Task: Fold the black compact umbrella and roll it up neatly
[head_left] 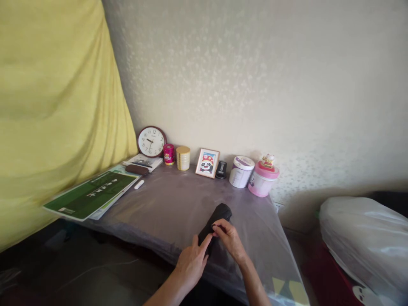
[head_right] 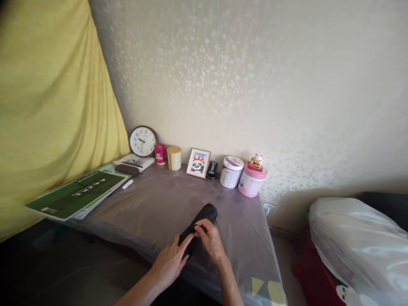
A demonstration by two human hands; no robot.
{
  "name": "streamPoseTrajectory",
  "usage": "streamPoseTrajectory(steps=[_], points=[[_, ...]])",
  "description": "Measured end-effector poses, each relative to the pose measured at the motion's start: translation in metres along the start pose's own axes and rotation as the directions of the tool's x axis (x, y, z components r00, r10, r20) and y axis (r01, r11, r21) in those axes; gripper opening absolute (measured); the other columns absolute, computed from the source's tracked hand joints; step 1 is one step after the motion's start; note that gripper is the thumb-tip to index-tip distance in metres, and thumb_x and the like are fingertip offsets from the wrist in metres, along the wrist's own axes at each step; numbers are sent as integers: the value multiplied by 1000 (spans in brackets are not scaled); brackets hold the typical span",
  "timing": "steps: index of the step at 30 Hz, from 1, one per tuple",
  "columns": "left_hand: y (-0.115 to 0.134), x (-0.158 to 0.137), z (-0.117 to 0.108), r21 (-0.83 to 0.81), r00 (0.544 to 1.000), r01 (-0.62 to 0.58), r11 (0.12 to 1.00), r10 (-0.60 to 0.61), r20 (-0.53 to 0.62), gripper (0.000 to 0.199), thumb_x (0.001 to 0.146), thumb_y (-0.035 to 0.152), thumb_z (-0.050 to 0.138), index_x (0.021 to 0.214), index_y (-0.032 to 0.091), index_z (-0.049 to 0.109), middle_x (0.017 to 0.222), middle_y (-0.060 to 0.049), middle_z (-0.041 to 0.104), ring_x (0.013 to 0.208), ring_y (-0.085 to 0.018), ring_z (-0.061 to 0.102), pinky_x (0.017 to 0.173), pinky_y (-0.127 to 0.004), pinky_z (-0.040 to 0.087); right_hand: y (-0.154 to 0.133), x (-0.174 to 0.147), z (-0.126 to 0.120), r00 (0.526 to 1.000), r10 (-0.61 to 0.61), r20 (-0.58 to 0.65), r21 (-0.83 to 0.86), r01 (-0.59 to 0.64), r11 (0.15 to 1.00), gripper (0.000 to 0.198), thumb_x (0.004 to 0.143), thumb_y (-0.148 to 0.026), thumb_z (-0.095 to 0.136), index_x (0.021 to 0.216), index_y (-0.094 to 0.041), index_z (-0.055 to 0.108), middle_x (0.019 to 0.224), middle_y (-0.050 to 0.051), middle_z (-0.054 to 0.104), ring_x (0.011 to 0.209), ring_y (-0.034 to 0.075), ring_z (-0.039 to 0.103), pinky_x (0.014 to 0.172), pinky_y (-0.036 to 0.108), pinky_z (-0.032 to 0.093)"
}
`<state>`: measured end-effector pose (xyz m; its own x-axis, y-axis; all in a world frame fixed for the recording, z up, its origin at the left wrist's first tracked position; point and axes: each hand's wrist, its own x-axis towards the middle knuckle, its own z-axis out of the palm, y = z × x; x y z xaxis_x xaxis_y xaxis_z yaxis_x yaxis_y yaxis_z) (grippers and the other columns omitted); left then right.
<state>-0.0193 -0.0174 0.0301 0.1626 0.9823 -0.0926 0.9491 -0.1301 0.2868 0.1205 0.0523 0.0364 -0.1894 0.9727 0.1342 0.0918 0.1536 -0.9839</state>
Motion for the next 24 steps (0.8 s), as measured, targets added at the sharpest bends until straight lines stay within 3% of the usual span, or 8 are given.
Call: streamPoseTrajectory(steps=[4,6,8,12,16,21,24], points=[[-1,0,3,-14,1000,0,1000,0,-15,57,85,17,38,139,26,22,132,-16,42,87,-22,63,76,-32,48,3,12,8,996,-65,-55,-235,51,971,7,65,-28,64,66,-22,67,70,-1,56,56,12,52,55,26,46],[-3,-1,5,-51,1000,0,999,-1,-19,59,84,20,40,139,24,19,129,-14,44,88,-21,63,76,-30,48,5,17,13,991,-83,-109,-296,47,954,7,60,-21,65,67,-22,67,66,-2,55,57,13,52,57,27,46],[-7,-2,5,-86,1000,6,996,-8,-22,62,83,23,42,140,25,16,128,-13,45,89,-21,63,77,-29,47,4,18,15,990,-31,-141,-259,-6,966,12,59,-23,66,71,-22,66,66,-2,56,54,13,52,54,28,46],[-16,-8,5,-152,1000,-18,988,15,-24,67,84,25,42,141,24,9,134,-15,39,99,-24,60,83,-32,46,-2,15,9,967,168,-193,23,-167,986,30,65,-41,63,86,-19,62,67,-2,57,47,12,52,45,27,45],[-23,-16,4,-243,999,-46,969,40,-30,69,84,25,42,141,25,4,140,-12,33,106,-23,57,87,-31,45,-6,13,-4,945,150,-291,58,-139,989,34,64,-44,65,83,-16,64,72,1,62,53,12,55,51,27,47],[-28,-22,7,-286,999,-46,957,38,-33,72,83,21,44,141,27,3,150,-13,6,118,-24,49,93,-32,42,-5,14,-2,988,-17,-155,-127,-3,992,28,73,-41,57,87,-18,67,83,4,67,64,14,59,63,28,49],[-31,-24,9,-288,996,-73,955,53,-76,78,79,16,47,141,29,0,151,-10,-4,123,-22,44,95,-31,42,-5,14,5,991,-132,-28,-321,116,940,24,76,-32,53,92,-21,67,82,3,67,68,15,59,67,28,49]])
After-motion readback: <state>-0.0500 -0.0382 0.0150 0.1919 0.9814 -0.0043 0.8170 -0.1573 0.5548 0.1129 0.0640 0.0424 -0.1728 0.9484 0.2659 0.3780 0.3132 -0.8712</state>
